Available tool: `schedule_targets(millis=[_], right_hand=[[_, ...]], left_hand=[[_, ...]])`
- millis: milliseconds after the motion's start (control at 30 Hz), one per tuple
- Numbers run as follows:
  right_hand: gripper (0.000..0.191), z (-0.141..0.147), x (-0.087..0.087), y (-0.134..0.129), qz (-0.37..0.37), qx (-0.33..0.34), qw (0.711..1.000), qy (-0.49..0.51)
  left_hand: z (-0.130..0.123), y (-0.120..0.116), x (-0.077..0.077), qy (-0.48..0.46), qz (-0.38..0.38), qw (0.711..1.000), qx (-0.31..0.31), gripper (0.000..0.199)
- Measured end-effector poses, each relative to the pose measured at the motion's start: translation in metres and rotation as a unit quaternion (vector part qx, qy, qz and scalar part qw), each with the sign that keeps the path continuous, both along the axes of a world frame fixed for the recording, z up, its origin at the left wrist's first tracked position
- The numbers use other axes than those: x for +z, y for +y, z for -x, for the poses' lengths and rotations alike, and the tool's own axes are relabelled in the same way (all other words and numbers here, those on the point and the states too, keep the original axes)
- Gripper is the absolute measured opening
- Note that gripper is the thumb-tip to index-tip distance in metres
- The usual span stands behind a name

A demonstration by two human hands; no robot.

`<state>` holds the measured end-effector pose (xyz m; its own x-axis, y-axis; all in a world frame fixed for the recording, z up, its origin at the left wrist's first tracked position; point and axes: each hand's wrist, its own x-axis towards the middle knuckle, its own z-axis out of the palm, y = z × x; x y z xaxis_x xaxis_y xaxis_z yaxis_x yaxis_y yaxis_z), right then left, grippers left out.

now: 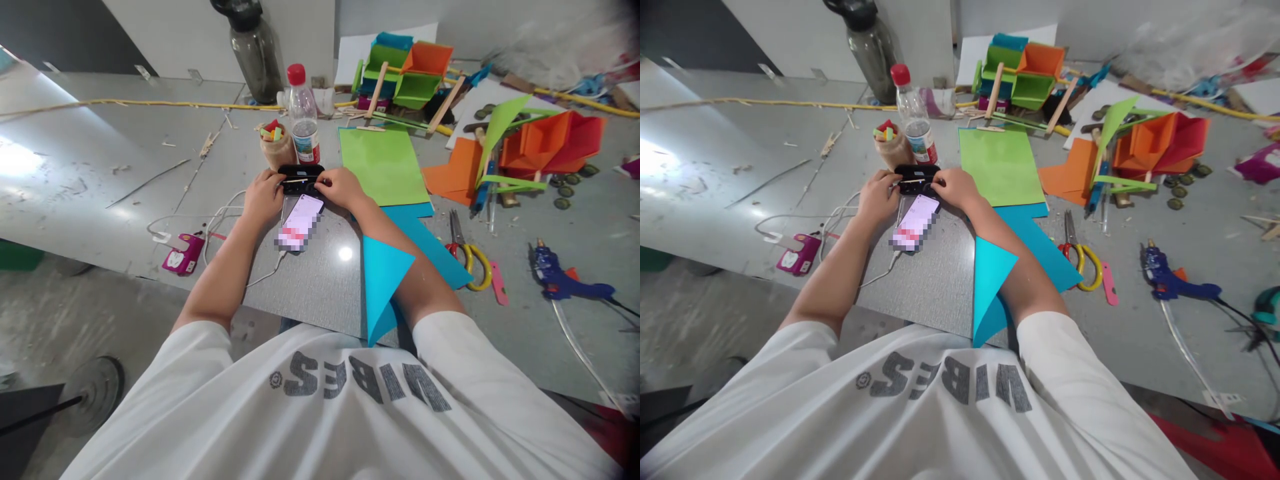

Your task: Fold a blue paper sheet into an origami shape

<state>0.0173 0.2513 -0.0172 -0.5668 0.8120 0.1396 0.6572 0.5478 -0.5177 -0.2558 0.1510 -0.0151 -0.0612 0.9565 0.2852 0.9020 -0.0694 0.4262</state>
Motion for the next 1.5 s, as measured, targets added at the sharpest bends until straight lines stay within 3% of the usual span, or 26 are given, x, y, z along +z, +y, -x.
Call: schedule_targets(millis=[400,600,767,867,967,1067,1133,1167,1333,1500], right_hand=[[0.036,0.001,0.009,-0.006,0.003,0.0,1.0,-0.013],[0.036,0.003,0.014,-0.01,0.003,-0.004,1.0,-0.019],[0.036,0.002,0.014,-0.01,0.006,0.002,1.0,-0.012],[0.039,0.002,0.012,-0.008,0.004,0.002,1.0,-0.007],[0.041,0.003,0.008,-0.006,0.001,0.001,1.0,-0.001],[0.042,0.003,0.006,-0.005,-0.001,0.001,1.0,0.0],[0.042,0.004,0.006,-0.004,-0.001,0.0,1.0,-0.001],[0.042,0.004,0.007,-0.004,-0.001,-0.001,1.0,-0.003],[0.038,0.004,0.008,-0.005,-0.001,-0.004,1.0,-0.007],[0.036,0.0,0.012,-0.008,0.0,0.001,1.0,-0.011]], left_hand=[[-0.042,0.004,0.019,0.078,0.054,0.995,-0.006,0.043],[-0.041,0.037,0.023,0.09,0.049,0.994,-0.045,0.017],[-0.046,0.045,0.023,0.076,0.037,0.996,-0.043,0.017],[-0.022,0.029,0.026,0.077,0.017,0.997,0.007,0.015],[0.024,0.011,0.028,0.058,0.006,0.993,0.1,0.011],[0.066,0.005,0.027,-0.024,0.003,0.981,0.19,0.02],[0.078,0.009,0.023,-0.064,-0.007,0.976,0.207,0.016],[0.08,0.013,0.02,-0.076,-0.011,0.977,0.2,0.019],[0.057,0.05,0.01,-0.196,-0.03,0.973,0.118,0.086],[0.035,0.09,0.006,-0.257,-0.04,0.962,0.081,0.108]])
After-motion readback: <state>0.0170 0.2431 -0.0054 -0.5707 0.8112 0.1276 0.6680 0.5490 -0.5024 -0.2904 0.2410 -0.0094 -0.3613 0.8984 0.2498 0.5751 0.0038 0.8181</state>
